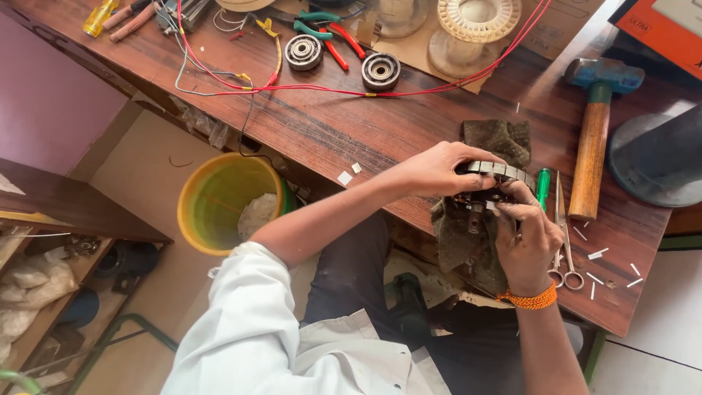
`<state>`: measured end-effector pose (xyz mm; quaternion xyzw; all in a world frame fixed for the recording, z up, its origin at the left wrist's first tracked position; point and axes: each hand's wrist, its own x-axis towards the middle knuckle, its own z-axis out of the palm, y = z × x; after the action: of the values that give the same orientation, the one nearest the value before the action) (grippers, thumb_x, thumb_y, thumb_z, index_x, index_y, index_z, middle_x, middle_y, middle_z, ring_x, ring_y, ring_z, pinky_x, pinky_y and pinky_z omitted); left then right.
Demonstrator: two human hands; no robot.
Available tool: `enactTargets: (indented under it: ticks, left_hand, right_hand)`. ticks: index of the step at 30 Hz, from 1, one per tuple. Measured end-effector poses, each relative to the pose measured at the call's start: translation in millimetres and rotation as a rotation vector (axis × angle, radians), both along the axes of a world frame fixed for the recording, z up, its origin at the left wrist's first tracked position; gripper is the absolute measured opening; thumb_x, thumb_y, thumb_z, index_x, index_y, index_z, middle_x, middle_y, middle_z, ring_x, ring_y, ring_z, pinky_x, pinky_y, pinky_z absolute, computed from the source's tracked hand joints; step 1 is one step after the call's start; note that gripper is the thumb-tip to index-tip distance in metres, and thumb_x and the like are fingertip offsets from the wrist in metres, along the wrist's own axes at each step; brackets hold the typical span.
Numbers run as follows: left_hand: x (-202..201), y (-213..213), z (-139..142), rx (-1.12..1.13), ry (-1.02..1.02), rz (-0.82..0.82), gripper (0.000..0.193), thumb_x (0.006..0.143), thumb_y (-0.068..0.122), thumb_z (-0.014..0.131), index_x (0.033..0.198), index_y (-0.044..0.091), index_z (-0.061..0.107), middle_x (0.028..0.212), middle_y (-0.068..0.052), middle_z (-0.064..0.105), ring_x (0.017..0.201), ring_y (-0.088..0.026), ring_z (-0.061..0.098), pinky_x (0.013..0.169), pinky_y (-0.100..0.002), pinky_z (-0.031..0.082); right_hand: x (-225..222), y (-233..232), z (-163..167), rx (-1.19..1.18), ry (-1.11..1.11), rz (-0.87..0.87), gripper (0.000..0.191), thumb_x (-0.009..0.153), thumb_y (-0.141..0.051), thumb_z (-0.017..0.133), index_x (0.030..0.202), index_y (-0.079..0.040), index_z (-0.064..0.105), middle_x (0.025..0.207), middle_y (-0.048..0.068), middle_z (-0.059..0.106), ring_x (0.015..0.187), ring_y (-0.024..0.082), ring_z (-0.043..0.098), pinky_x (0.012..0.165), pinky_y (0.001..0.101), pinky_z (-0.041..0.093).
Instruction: The person uses a screwdriver to adjust copper windings on a motor armature, then cuts a small white insulating strip with scissors and inserts it into the component.
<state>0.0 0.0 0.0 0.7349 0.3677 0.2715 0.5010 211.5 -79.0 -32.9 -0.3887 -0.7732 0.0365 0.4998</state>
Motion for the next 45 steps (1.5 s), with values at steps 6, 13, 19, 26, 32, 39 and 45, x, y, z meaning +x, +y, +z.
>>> enactTargets:
  ticks: [6, 13, 19, 26, 32, 39, 45]
  left_hand:
    - [11.5, -2.8, 19.3, -0.042, 0.166, 0.042, 0.048, 0.089, 0.036, 0.068, 0.134, 0.018, 0.067, 0.115, -0.012, 0.078, 0.105, -0.024, 0.075, 0.091, -0.036, 0.056]
    - [29.5, -9.7, 19.2, 0.025, 0.228, 0.169, 0.036, 0.085, 0.03, 0.071, 0.116, 0.012, 0.068, 0.104, -0.012, 0.077, 0.099, -0.03, 0.074, 0.082, -0.041, 0.057]
    - [34.7, -24.2, 29.8, 0.082, 0.389, 0.264, 0.029, 0.088, 0.027, 0.067, 0.112, 0.012, 0.06, 0.1, -0.018, 0.076, 0.099, -0.041, 0.07, 0.08, -0.052, 0.053]
    - [42.2, -27.2, 28.2, 0.288, 0.513, 0.257, 0.037, 0.093, 0.035, 0.072, 0.11, 0.012, 0.049, 0.091, -0.019, 0.072, 0.09, -0.047, 0.067, 0.072, -0.059, 0.05]
    - [36.5, -19.6, 15.3, 0.407, 0.448, 0.166, 0.033, 0.098, 0.028, 0.072, 0.112, 0.008, 0.048, 0.092, -0.017, 0.072, 0.088, -0.044, 0.068, 0.067, -0.057, 0.048]
    - [34.6, -18.0, 17.7, 0.434, 0.371, 0.139, 0.036, 0.095, 0.023, 0.071, 0.117, 0.007, 0.047, 0.096, -0.016, 0.072, 0.088, -0.043, 0.069, 0.063, -0.057, 0.048]
    - [33.6, -13.6, 10.9, 0.441, 0.447, 0.124, 0.035, 0.096, 0.024, 0.071, 0.11, 0.007, 0.044, 0.092, -0.017, 0.07, 0.081, -0.043, 0.07, 0.058, -0.056, 0.049]
  right_hand:
    - [5.3, 5.5, -5.7, 0.01, 0.015, -0.016, 0.025, 0.094, 0.006, 0.08, 0.104, -0.003, 0.06, 0.123, 0.018, 0.074, 0.106, 0.028, 0.076, 0.083, 0.0334, 0.061]
    - [15.0, 4.1, -21.9, -0.016, 0.038, -0.016, 0.023, 0.096, 0.006, 0.081, 0.105, -0.003, 0.062, 0.126, 0.017, 0.074, 0.103, 0.026, 0.077, 0.079, 0.0305, 0.06]
    - [5.4, 5.0, -22.2, -0.094, 0.202, 0.006, 0.02, 0.1, 0.006, 0.078, 0.106, -0.002, 0.061, 0.124, 0.019, 0.076, 0.093, 0.021, 0.077, 0.073, 0.0275, 0.06]
    - [15.4, 6.3, -14.5, -0.18, 0.585, 0.089, 0.01, 0.113, -0.005, 0.068, 0.114, -0.003, 0.058, 0.12, 0.014, 0.074, 0.096, 0.017, 0.071, 0.084, 0.0262, 0.058]
    - [27.9, 25.7, -18.8, -0.107, 0.459, -0.051, 0.013, 0.106, -0.008, 0.079, 0.106, -0.003, 0.068, 0.111, 0.008, 0.07, 0.08, 0.011, 0.064, 0.067, 0.0211, 0.051]
    - [25.4, 33.5, -15.9, 0.086, 0.263, -0.038, 0.017, 0.097, 0.004, 0.085, 0.104, -0.002, 0.07, 0.099, 0.011, 0.075, 0.092, 0.02, 0.073, 0.073, 0.0296, 0.057]
    - [24.6, 35.1, -10.7, 0.189, 0.027, -0.073, 0.019, 0.093, 0.009, 0.083, 0.103, -0.003, 0.073, 0.099, 0.011, 0.076, 0.092, 0.024, 0.073, 0.079, 0.0339, 0.06]
